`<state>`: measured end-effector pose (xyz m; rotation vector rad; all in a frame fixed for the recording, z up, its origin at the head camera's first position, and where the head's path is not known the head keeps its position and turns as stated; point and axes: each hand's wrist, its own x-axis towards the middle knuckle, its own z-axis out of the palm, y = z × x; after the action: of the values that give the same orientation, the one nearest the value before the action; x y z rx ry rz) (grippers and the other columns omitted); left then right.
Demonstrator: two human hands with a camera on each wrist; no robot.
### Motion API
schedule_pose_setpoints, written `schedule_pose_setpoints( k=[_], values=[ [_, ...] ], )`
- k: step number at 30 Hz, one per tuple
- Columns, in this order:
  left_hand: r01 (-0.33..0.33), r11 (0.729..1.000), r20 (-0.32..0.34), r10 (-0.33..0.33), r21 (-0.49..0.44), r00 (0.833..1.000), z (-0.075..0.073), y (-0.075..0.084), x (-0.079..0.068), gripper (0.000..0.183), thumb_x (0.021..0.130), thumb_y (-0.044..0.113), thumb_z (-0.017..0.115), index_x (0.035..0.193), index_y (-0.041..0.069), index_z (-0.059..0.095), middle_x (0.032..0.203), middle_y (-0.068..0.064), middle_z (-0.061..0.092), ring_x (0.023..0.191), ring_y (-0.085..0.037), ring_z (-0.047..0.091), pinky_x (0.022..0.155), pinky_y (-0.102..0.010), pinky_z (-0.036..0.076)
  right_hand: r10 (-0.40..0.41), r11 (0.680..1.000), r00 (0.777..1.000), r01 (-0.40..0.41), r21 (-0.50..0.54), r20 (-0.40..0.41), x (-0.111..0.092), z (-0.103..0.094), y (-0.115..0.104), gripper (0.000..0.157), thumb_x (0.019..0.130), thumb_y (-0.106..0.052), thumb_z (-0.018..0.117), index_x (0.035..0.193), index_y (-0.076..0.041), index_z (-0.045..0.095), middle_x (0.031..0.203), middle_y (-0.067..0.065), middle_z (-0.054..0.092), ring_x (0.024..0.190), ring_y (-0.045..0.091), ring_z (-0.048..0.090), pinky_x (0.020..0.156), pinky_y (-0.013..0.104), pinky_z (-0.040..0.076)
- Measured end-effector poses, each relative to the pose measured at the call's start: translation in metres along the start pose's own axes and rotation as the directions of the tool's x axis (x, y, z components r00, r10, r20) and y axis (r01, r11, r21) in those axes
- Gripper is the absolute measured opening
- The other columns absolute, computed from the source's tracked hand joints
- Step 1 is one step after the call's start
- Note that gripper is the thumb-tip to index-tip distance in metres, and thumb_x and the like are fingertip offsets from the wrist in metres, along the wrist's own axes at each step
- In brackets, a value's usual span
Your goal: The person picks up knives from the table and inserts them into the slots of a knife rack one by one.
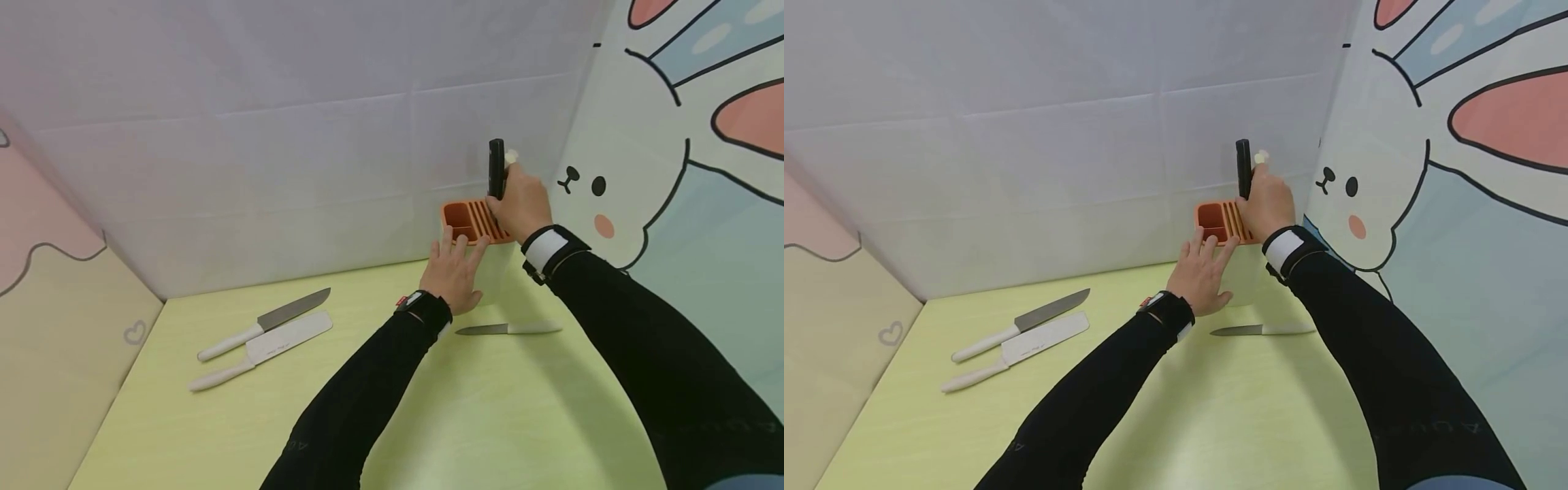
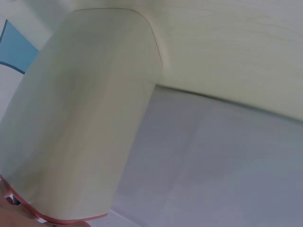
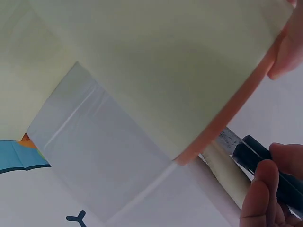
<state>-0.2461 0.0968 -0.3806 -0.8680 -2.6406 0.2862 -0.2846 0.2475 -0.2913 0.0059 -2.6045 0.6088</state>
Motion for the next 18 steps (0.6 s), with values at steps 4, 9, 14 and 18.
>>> schedule_pose_setpoints(
  k=[4,9,14,18],
  values=[
    [0.003,1.0,-0.005,-0.003,0.007,1.0,-0.0002,0.0,0.0007,0.099,0.074,0.068,0.054,0.15,0.024,0.006,0.14,-0.013,0.036,0.136,-0.042,0.014,0.106,-0.052,0.027,0.008,1.0,1.0,-0.008,-0.004,-0.014,0.0,0.0009,-0.0009,0.043,0.084,-0.022,0.065,0.111,0.006,0.047,0.093,0.027,0.064,0.077,0.04,0.064,0.068,0.051,0.055],
    [0.005,1.0,-0.002,-0.005,-0.008,1.0,0.0008,0.0009,0.0012,0.1,0.074,0.067,0.055,0.15,0.024,0.006,0.14,-0.012,0.036,0.137,-0.042,0.013,0.106,-0.052,0.026,0.038,0.999,0.999,-0.038,-0.018,-0.002,-0.0012,0.0057,0.0012,0.044,0.084,-0.023,0.065,0.11,0.008,0.047,0.093,0.027,0.062,0.078,0.041,0.063,0.068,0.052,0.054],
    [0.004,1.0,-0.008,-0.004,-0.003,1.0,0.0024,0.0031,0.0023,0.101,0.074,0.067,0.056,0.15,0.024,0.006,0.14,-0.012,0.036,0.137,-0.042,0.013,0.106,-0.052,0.027,0.031,0.999,0.999,-0.032,-0.011,-0.016,-0.0029,0.008,0.0037,0.044,0.084,-0.021,0.066,0.111,0.008,0.045,0.093,0.027,0.061,0.079,0.042,0.062,0.069,0.053,0.053],
    [0.006,1.0,-0.005,-0.006,-0.002,1.0,0.0027,0.0045,0.0029,0.1,0.074,0.067,0.056,0.15,0.024,0.005,0.14,-0.012,0.036,0.137,-0.042,0.013,0.106,-0.052,0.027,-0.002,1.0,0.999,0.001,-0.016,-0.039,-0.0039,0.0085,0.0077,0.04,0.085,-0.017,0.065,0.109,0.007,0.045,0.092,0.026,0.061,0.079,0.041,0.062,0.068,0.052,0.052]
  ],
)
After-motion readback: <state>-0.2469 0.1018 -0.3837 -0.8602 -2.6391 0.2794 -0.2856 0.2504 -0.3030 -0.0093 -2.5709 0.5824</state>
